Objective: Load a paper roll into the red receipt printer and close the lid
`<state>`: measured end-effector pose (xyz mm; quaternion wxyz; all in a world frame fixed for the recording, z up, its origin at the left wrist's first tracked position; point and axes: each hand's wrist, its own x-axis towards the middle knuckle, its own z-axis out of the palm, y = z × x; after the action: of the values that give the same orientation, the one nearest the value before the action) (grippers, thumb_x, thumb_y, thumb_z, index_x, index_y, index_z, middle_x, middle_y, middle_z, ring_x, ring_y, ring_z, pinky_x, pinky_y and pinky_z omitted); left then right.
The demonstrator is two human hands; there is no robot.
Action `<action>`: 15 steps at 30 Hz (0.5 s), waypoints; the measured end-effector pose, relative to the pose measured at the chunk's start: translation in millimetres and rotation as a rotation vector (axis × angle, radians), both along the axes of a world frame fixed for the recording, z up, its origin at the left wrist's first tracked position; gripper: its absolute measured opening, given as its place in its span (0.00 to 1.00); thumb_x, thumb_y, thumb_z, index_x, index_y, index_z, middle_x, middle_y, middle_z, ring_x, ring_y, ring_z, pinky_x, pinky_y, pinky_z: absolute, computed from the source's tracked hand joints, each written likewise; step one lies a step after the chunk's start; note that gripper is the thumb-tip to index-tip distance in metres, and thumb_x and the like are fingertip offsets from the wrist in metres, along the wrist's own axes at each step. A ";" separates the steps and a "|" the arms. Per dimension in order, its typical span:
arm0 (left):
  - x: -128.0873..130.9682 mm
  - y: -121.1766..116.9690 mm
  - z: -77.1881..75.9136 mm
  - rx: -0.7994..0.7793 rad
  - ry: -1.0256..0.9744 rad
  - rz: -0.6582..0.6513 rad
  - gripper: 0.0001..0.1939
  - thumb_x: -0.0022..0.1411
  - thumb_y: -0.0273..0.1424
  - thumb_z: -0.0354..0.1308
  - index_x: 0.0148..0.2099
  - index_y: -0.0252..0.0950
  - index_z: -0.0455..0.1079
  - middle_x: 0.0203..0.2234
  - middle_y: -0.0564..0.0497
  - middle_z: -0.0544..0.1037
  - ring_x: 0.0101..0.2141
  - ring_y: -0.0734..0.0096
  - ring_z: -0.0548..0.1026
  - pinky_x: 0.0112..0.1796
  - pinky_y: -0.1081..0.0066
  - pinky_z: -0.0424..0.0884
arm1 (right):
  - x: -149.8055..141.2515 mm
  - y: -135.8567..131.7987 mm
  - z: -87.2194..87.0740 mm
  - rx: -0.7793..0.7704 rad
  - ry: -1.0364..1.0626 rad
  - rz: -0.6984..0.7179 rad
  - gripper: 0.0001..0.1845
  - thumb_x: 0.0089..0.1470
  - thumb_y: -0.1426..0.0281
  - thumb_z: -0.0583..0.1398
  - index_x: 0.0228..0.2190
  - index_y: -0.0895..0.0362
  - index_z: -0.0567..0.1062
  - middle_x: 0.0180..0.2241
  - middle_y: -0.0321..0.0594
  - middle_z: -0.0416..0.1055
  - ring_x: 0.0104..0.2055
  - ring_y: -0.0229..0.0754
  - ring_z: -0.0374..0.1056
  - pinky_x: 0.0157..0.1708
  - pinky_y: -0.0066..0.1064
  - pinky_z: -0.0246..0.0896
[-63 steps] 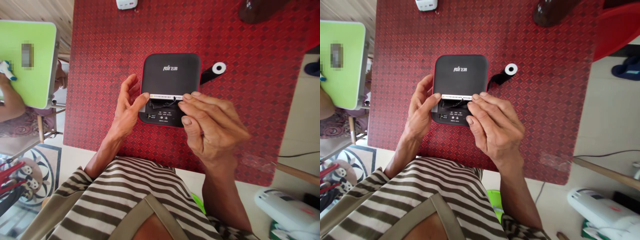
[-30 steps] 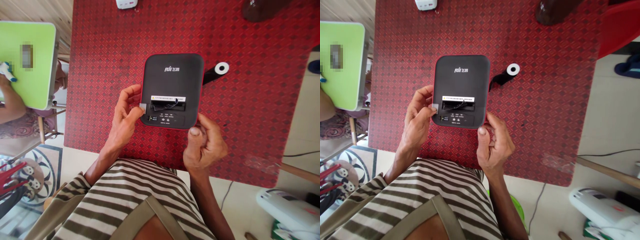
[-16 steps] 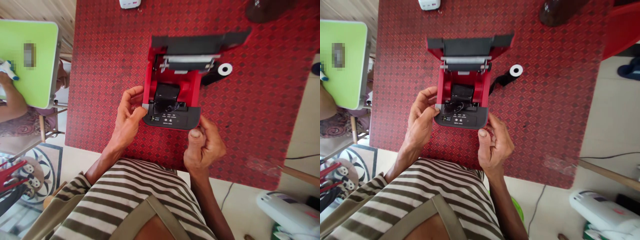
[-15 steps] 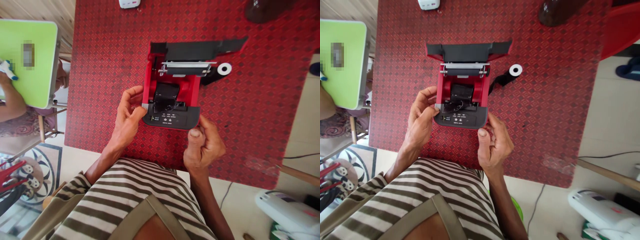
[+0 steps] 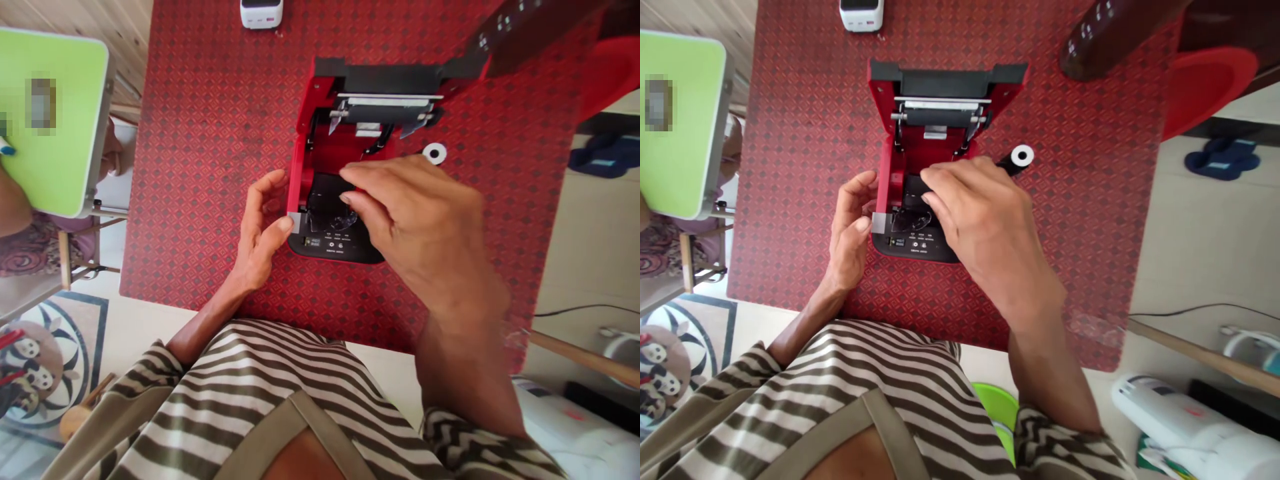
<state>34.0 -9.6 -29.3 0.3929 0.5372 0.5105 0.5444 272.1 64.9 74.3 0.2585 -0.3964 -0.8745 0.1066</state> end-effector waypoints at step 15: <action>-3.9 -8.3 0.3 0.044 0.047 -0.128 0.50 0.85 0.65 0.70 0.94 0.59 0.58 0.84 0.40 0.70 0.82 0.30 0.71 0.83 0.29 0.70 | -38.9 39.4 -0.8 -0.211 -0.520 0.065 0.15 0.78 0.77 0.59 0.53 0.55 0.86 0.50 0.54 0.89 0.51 0.62 0.87 0.55 0.50 0.80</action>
<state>30.1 -17.9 -29.0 0.4029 0.5901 0.4721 0.5163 233.2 104.3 73.5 -0.0209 -0.4070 -0.9077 0.0999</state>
